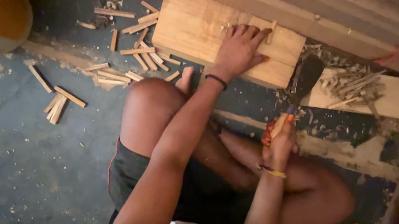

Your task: The person sits on the floor and uses a chisel to carve a rectangular block of wood. They repeatedly strike the chisel to remove wood shavings and occasionally clear the debris from the work surface.

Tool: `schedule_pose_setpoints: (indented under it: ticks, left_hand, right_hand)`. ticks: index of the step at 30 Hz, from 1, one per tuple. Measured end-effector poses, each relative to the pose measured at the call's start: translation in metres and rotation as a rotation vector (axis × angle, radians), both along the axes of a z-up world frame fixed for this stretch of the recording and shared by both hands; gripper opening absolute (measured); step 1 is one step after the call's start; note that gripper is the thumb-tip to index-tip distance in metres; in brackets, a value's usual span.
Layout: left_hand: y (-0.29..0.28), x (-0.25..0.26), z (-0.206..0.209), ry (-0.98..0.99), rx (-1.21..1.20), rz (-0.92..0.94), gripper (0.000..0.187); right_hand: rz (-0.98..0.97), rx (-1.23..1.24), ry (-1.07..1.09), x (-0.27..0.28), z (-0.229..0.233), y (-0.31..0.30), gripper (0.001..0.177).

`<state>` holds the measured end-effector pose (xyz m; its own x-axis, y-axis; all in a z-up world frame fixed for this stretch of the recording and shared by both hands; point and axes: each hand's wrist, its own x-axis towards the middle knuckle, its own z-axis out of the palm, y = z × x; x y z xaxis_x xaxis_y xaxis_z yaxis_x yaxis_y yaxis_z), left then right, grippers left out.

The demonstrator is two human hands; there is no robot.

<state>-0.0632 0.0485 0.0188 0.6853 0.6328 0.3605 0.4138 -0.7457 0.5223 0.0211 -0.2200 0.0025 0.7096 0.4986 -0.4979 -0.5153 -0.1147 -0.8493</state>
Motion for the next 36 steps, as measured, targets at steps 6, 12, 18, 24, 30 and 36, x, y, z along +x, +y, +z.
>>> schedule_pose_setpoints:
  ticks: [6, 12, 18, 24, 30, 36]
  left_hand:
    - [0.001, 0.007, -0.008, -0.018, 0.036, 0.023, 0.059]
    - [0.000, 0.008, -0.013, -0.013, 0.051, 0.081, 0.045]
    - [0.002, 0.013, -0.013, -0.034, 0.044, 0.164, 0.045]
    - [0.007, 0.022, -0.021, -0.052, 0.023, 0.244, 0.046]
    - [0.008, 0.020, -0.029, -0.036, -0.002, 0.263, 0.035]
    - [0.003, 0.009, -0.017, -0.104, 0.044, 0.170, 0.060]
  right_hand:
    - [-0.014, -0.083, -0.029, -0.009, 0.016, 0.013, 0.041]
    - [0.044, -0.072, -0.045, -0.020, 0.018, 0.006, 0.037]
    - [0.062, -0.101, -0.005, -0.019, 0.016, 0.002, 0.039]
    - [0.081, -0.134, -0.059, -0.024, 0.015, 0.007, 0.041]
    - [0.105, -0.142, -0.050, -0.026, 0.018, 0.006, 0.041]
    - [0.135, -0.155, -0.093, -0.029, 0.022, 0.006, 0.041]
